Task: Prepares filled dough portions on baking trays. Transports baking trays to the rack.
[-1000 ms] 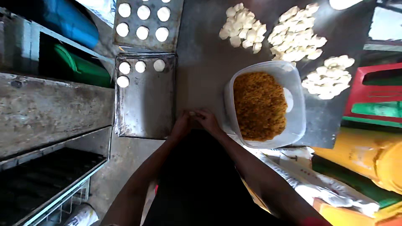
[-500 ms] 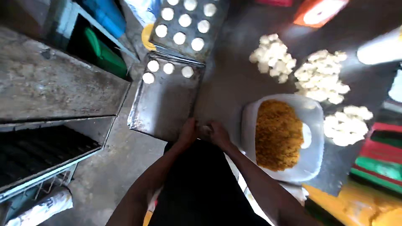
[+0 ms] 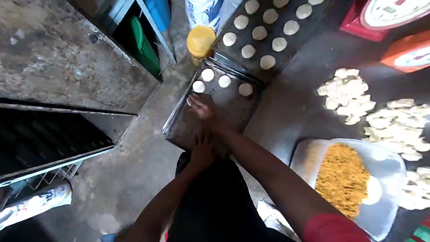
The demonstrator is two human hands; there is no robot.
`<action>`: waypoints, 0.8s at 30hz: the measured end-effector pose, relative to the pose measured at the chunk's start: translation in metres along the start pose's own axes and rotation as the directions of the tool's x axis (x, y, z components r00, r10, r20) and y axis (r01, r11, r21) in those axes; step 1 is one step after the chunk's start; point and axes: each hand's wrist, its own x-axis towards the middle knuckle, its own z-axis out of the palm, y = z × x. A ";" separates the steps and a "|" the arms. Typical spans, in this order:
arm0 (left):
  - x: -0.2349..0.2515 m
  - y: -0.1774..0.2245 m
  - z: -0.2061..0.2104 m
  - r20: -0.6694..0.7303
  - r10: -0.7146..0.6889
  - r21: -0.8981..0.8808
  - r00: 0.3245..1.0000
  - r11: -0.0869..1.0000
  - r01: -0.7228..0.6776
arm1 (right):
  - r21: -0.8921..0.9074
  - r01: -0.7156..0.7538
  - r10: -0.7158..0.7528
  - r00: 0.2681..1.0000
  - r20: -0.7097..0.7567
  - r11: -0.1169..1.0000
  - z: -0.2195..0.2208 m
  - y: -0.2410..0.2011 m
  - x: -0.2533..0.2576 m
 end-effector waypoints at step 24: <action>0.208 -0.042 -0.170 -0.280 -0.091 -0.094 0.956 0.993 0.067 | 0.355 -0.714 0.798 0.549 -0.250 0.603 -0.329 0.007 -0.285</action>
